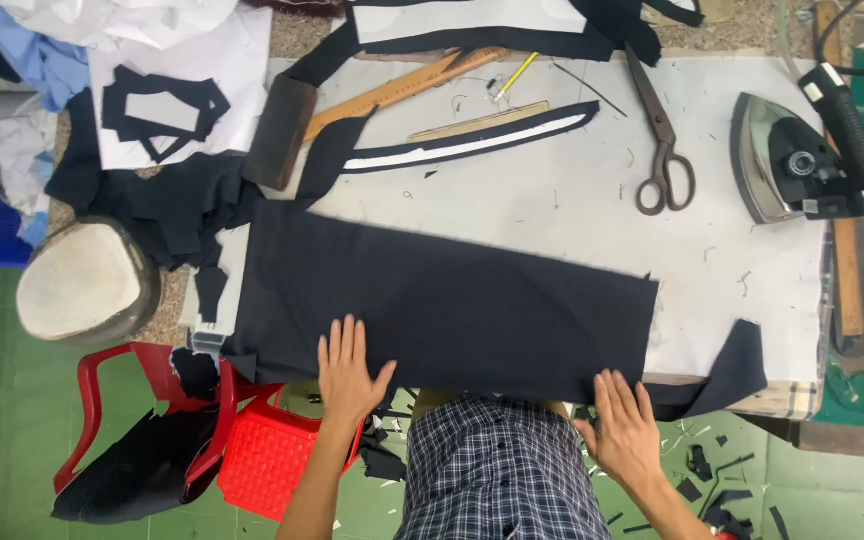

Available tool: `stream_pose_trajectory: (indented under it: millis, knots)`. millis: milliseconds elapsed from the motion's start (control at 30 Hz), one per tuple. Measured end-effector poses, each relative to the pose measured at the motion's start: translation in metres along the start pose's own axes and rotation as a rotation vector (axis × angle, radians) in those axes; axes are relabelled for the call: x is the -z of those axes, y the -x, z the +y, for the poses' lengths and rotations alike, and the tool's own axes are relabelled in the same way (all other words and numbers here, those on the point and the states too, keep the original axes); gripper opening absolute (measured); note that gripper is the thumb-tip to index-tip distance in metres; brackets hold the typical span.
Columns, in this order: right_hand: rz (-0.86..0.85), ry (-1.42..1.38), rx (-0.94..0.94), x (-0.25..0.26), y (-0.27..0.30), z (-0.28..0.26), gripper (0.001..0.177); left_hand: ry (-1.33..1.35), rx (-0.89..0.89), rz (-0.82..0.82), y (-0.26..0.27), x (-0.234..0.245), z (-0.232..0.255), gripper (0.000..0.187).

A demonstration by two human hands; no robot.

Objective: The person irons a black fabric piece on a work table, using a steam iron and a small rectangular pressing block. They smooth the fabric, place a white paper template on it, and press the area with the iron while holding the block in place.

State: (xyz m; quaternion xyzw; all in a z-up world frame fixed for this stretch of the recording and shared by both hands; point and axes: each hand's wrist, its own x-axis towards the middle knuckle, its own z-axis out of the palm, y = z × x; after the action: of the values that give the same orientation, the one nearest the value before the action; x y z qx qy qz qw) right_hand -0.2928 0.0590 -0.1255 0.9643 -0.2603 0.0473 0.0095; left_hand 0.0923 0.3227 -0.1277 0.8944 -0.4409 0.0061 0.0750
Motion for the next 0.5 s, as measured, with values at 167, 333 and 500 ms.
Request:
stream_pose_trajectory:
  millis: [167,333,500]
  knots:
    - [0.114,-0.088,-0.078,-0.033,-0.024,0.059,0.033,-0.071,-0.021,0.097,0.003,0.015,-0.003,0.082]
    - [-0.04,-0.148,-0.461,-0.029,-0.114,0.087,0.074,0.005,-0.119,0.173,-0.091,0.014,0.033,0.07]
    - [-0.083,-0.092,-0.442,-0.073,-0.108,0.11,0.032,0.08,-0.077,-0.011,-0.12,-0.017,0.05,0.073]
